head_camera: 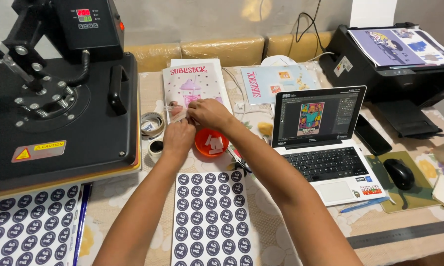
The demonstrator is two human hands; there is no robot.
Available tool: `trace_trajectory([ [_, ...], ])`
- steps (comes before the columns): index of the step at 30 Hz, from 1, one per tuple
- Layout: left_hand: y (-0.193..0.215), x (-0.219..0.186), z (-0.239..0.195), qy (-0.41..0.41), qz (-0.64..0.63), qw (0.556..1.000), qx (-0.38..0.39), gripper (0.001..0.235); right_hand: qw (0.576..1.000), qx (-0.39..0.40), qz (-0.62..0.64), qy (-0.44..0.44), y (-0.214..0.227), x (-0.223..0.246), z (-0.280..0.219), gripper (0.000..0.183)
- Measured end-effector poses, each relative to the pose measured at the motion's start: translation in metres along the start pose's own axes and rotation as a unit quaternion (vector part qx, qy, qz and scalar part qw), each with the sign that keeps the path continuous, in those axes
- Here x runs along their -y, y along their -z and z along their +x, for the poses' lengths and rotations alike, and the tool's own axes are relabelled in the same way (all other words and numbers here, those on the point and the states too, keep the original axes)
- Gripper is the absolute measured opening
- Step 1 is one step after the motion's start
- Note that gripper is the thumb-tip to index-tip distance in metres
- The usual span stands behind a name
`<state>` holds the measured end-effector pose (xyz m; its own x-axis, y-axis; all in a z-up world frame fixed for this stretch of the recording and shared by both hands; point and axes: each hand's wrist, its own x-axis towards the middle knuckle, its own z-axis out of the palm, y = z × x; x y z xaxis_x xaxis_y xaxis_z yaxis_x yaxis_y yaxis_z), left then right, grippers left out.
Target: The person peels small white circular stickers from a sheet and places them onto a larger white sheet with circular indentations. They then pick up a sheet of dark circular stickers and place it on the table.
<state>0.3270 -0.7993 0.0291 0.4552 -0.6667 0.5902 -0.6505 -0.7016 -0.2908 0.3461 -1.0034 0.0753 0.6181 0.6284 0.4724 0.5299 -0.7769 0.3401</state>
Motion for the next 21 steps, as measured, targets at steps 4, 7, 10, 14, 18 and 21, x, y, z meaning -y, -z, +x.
trace_trajectory([
  [4, 0.002, 0.000, 0.003, -0.004, -0.008, 0.999, 0.041, 0.019, 1.000, 0.028, 0.010, -0.011, -0.001, 0.003, -0.002, 0.011],
  [7, -0.011, 0.002, 0.005, -0.014, -0.001, 0.998, 0.059, 0.021, 0.999, 0.045, 0.021, -0.013, 0.002, 0.002, -0.003, 0.015],
  [10, 0.005, 0.002, 0.003, -0.027, 0.003, 0.998, 0.052, 0.018, 0.997, 0.067, 0.039, -0.017, 0.002, 0.002, -0.007, 0.021],
  [14, 0.005, 0.001, 0.002, -0.038, 0.002, 0.999, 0.021, 0.013, 0.997, 0.059, 0.037, -0.021, -0.001, 0.000, -0.014, 0.020],
  [18, 0.020, 0.003, 0.009, -0.040, -0.003, 0.999, 0.012, 0.013, 0.997, 0.052, 0.052, -0.029, -0.004, -0.001, -0.018, 0.015],
  [21, 0.035, 0.008, 0.016, -0.035, -0.028, 0.999, 0.006, 0.016, 0.997, 0.051, 0.044, -0.035, 0.000, 0.001, -0.020, 0.016],
])
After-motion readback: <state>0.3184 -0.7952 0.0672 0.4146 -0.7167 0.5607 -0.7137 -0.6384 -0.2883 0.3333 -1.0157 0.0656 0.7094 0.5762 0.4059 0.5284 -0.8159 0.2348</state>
